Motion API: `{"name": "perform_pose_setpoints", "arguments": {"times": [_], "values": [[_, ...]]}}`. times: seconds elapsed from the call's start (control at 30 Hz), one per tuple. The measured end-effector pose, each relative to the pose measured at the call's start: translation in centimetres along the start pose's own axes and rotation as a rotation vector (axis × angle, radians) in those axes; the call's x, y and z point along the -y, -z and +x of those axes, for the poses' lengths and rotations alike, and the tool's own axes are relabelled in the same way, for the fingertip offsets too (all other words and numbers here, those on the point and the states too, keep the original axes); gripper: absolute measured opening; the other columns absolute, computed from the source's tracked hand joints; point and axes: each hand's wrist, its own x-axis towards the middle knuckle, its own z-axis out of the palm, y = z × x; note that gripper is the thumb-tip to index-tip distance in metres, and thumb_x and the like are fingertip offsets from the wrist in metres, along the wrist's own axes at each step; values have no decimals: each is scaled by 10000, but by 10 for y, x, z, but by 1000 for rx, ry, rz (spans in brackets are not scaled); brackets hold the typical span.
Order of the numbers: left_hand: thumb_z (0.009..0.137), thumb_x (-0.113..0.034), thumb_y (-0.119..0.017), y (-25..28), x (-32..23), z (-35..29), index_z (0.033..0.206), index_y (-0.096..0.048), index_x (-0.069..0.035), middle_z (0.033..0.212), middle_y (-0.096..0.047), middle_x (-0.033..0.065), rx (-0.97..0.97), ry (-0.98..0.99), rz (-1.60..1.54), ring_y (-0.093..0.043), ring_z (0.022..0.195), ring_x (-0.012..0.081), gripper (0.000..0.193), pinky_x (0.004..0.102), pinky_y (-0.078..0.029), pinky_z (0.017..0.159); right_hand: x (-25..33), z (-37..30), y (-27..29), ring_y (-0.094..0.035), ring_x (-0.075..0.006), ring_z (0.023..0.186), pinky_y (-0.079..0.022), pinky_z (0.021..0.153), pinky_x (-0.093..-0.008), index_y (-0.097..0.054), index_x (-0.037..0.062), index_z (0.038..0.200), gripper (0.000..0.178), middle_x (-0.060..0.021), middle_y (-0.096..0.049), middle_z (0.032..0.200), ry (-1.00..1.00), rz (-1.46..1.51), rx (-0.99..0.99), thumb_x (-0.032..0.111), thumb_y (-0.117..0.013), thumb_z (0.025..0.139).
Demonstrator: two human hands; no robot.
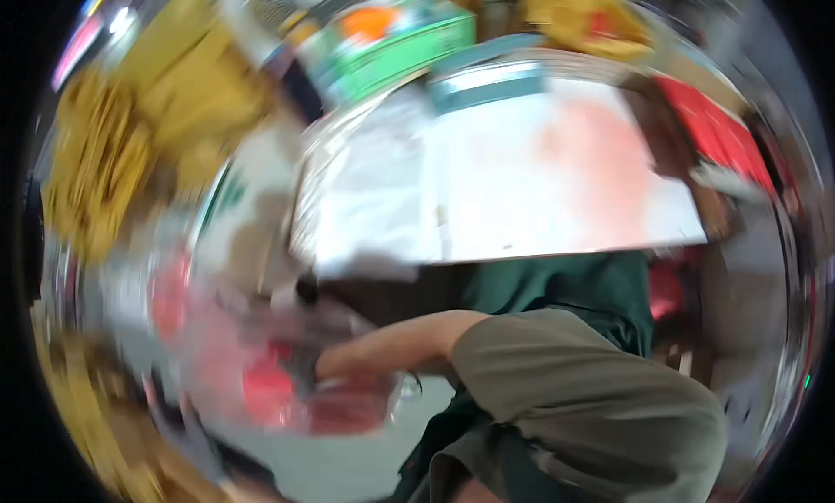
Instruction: Gathering stacks of red paper items and placing them into clear plastic bags for shipping.
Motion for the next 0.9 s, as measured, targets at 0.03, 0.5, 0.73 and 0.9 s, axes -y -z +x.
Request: {"name": "perform_pose_setpoints", "arguments": {"times": [0.03,0.5,0.73,0.9], "values": [[879,-36,-499,-9,-49,1,1357,-400,-6,1361,-447,167,105,-27,-149,-468,1206,259,490,356,-392,990,-63,19,-61,-591,-313,963,-447,873,-440,-454,-21,1232,664,-208,-608,1067,123,337,-199,431,-579,761],[838,-236,-628,-202,-266,-20,1319,-406,22,1201,-556,186,1165,-355,-756,-573,1029,263,589,318,-459,886,-216,-399,339,-575,-399,1025,-446,874,-420,-356,-23,1314,853,-259,-592,1091,-500,77,-911,543,-632,739],[841,-220,-611,-326,-427,-57,1318,-395,52,1229,-551,194,1591,-457,-870,-567,1080,282,591,348,-441,930,-289,-674,384,-477,-385,1190,-376,996,-399,-367,-54,1321,796,-299,-494,1245,-931,-317,-1329,502,-596,798],[840,-226,-603,-461,-519,-83,1321,-386,69,1251,-542,207,1545,-654,-817,-559,1119,303,605,361,-432,953,-313,-848,385,-445,-376,1223,-355,1028,-403,-307,-90,1355,887,-280,-450,1309,-1412,-530,-1381,592,-503,823]]}}
